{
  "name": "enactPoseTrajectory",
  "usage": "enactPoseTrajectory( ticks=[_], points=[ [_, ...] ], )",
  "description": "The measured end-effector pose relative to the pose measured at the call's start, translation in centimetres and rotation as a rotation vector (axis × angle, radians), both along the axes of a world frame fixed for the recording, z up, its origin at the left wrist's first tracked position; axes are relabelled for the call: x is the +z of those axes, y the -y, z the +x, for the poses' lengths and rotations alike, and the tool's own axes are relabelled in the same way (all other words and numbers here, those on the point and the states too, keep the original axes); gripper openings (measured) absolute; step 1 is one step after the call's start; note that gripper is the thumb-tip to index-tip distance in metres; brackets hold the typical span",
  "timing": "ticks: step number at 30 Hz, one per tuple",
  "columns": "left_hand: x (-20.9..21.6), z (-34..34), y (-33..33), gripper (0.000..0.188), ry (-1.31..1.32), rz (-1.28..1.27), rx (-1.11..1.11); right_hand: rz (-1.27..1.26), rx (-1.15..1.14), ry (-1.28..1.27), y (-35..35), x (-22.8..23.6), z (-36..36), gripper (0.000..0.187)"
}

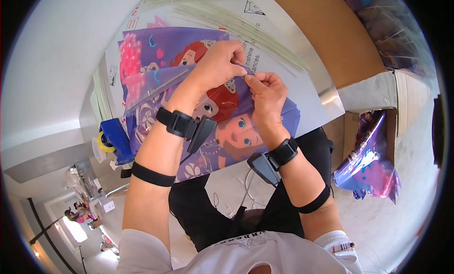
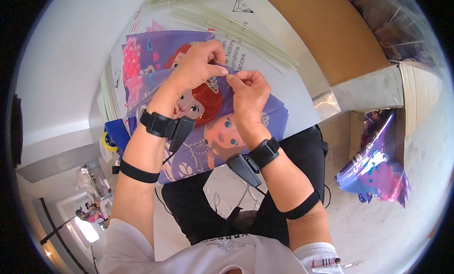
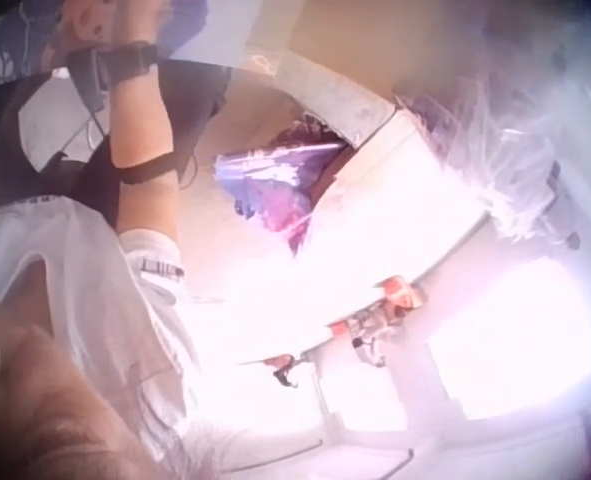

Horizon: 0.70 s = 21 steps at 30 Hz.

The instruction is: Secure plastic hanging rods and strings to posters using tape.

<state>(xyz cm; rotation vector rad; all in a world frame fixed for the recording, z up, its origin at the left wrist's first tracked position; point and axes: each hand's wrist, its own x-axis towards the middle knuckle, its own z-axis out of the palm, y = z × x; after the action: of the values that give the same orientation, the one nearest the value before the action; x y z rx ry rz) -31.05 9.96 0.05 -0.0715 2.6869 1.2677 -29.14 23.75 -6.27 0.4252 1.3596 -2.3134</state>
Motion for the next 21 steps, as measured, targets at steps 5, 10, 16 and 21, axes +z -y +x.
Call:
enactPoseTrajectory(
  ticks=[5, 10, 16, 21],
  points=[
    [0.4, 0.7, -0.2, 0.013, -0.006, 0.033, -0.011, 0.003, -0.12, -0.19, 0.4, 0.1, 0.5, 0.012],
    [0.4, 0.5, -0.3, 0.022, -0.027, 0.027, -0.032, -0.067, -0.145, -0.206, 0.3, 0.5, 0.5, 0.014],
    [0.8, 0.1, -0.2, 0.022, 0.04, 0.017, -0.042, 0.043, -0.112, -0.209, 0.2, 0.4, 0.4, 0.011],
    [1.0, -0.7, -0.1, 0.02, 0.138, -0.073, -0.131, 0.146, -0.047, -0.255, 0.0, 0.1, -0.1, 0.012]
  ],
)
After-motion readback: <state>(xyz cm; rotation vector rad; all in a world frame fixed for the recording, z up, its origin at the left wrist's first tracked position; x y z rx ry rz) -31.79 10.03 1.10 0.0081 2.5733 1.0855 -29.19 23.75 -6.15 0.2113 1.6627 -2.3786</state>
